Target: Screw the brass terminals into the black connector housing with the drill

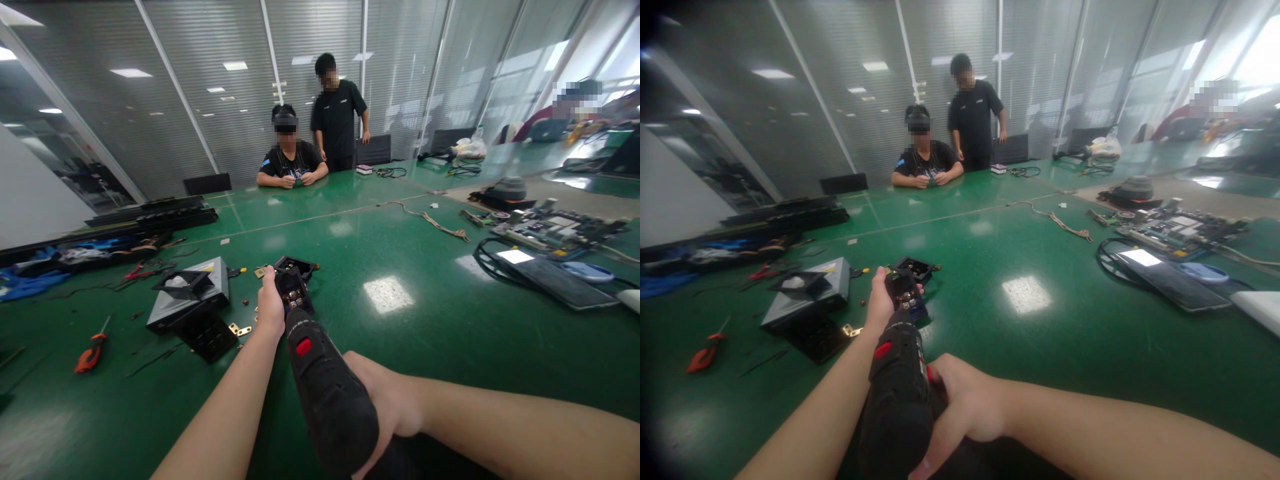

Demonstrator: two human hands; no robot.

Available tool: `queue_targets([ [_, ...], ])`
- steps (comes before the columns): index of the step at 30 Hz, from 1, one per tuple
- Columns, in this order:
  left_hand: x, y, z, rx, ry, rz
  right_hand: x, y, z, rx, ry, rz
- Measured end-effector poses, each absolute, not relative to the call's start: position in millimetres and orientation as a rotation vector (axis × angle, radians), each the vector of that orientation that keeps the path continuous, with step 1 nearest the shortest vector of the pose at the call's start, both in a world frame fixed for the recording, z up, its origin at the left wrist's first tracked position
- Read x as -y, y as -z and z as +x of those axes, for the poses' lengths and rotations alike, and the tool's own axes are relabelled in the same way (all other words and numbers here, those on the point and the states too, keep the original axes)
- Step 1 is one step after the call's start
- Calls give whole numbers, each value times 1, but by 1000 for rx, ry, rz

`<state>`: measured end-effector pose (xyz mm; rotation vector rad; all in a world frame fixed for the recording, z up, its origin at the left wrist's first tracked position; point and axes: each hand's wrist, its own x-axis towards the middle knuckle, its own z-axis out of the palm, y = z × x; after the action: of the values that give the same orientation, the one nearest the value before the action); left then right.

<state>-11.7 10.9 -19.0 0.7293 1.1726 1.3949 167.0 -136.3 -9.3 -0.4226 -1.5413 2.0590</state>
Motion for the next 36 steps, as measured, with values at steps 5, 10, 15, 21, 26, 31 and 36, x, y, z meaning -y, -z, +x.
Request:
queue_targets([
  [5,-12,20,-12,-1174,-1403,725,136,8,167,1530,-2080,-391],
  [10,-13,22,-12,-1163,-1429,731,137,8,167,1535,-2107,-425],
  [15,-13,23,-12,-1162,-1401,746,137,10,166,1507,-2117,-449],
  [21,-12,20,-11,-1172,-1403,732,137,7,167,1516,-2094,-443],
  [26,-11,19,-10,-1172,-1401,731,137,6,166,1481,-2131,-406],
  [31,-9,17,-10,-1153,-1423,750,136,7,168,1536,-2101,-427],
  [36,-9,17,-10,-1174,-1403,766,136,7,168,1535,-2075,-397],
])
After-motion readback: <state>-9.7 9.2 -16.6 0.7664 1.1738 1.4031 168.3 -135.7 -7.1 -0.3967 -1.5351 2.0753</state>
